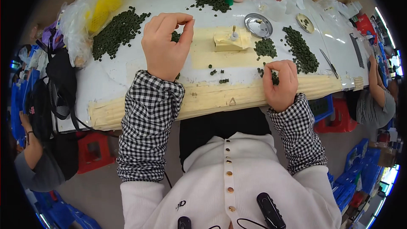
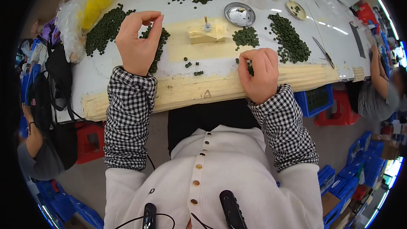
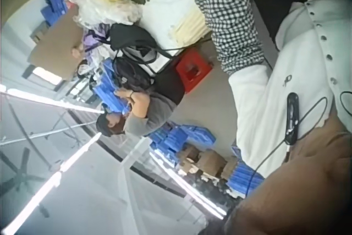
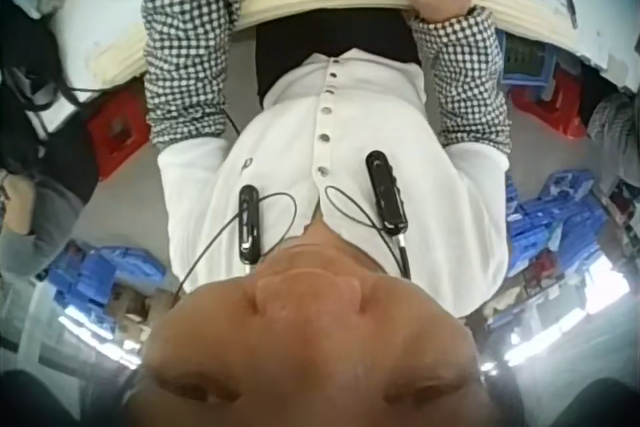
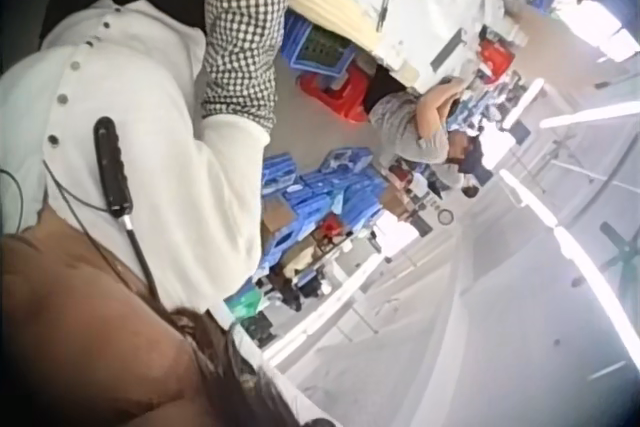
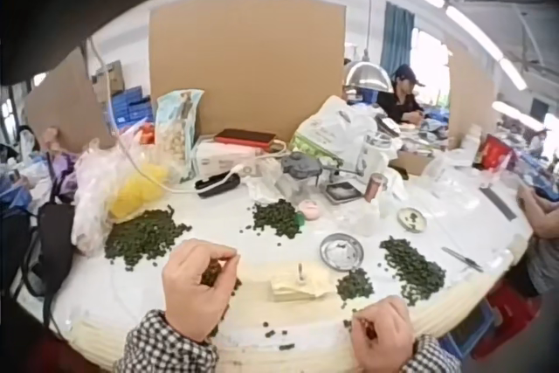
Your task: Sorting and inspecting small green plastic toy components on a workbench in a factory setting.
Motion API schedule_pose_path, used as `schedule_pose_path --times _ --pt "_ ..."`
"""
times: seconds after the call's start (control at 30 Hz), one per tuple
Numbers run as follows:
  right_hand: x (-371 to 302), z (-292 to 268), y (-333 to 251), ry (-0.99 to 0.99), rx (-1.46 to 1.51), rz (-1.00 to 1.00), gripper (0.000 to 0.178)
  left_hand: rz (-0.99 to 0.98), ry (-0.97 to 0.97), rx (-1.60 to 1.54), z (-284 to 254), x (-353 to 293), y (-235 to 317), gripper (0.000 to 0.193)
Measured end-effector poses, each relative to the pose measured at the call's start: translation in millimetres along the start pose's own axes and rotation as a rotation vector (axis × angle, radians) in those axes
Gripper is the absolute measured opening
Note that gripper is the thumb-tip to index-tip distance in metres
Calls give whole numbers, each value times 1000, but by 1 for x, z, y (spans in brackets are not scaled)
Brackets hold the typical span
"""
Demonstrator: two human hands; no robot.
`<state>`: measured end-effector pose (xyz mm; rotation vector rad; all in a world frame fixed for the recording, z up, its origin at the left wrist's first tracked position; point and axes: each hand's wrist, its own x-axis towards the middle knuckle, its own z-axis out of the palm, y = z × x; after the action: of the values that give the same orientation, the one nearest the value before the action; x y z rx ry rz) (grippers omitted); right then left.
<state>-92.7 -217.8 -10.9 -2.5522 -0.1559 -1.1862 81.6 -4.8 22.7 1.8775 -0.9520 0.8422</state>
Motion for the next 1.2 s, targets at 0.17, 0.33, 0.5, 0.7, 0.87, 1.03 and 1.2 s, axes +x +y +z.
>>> schedule_pose_path --times 0.17,0.33,0.5,0.7,0.87,1.03,1.2 --pt "-2 1 -4 16 -14 9 21 23 52 -18 1 2 -2 9" --pt "0 1 -5 3 0 28 21 -110 -2 -145 -4 -4 8 11" --pt "2 -3 -5 -13 2 22 21 -229 -40 -281 -14 0 23 14" --pt "5 -7 -3 -33 -12 51 22 -247 -140 -393 -26 -3 42 16" --pt "3 -9 -1 -35 -40 3 20 -472 -186 -651 -36 -5 45 20" --pt "1 -6 -1 -39 -46 -7 20 -588 -218 -704 -27 -3 35 17" --pt "1 -3 -2 -43 -7 -19 22 -738 -397 -882 -26 -2 45 15"
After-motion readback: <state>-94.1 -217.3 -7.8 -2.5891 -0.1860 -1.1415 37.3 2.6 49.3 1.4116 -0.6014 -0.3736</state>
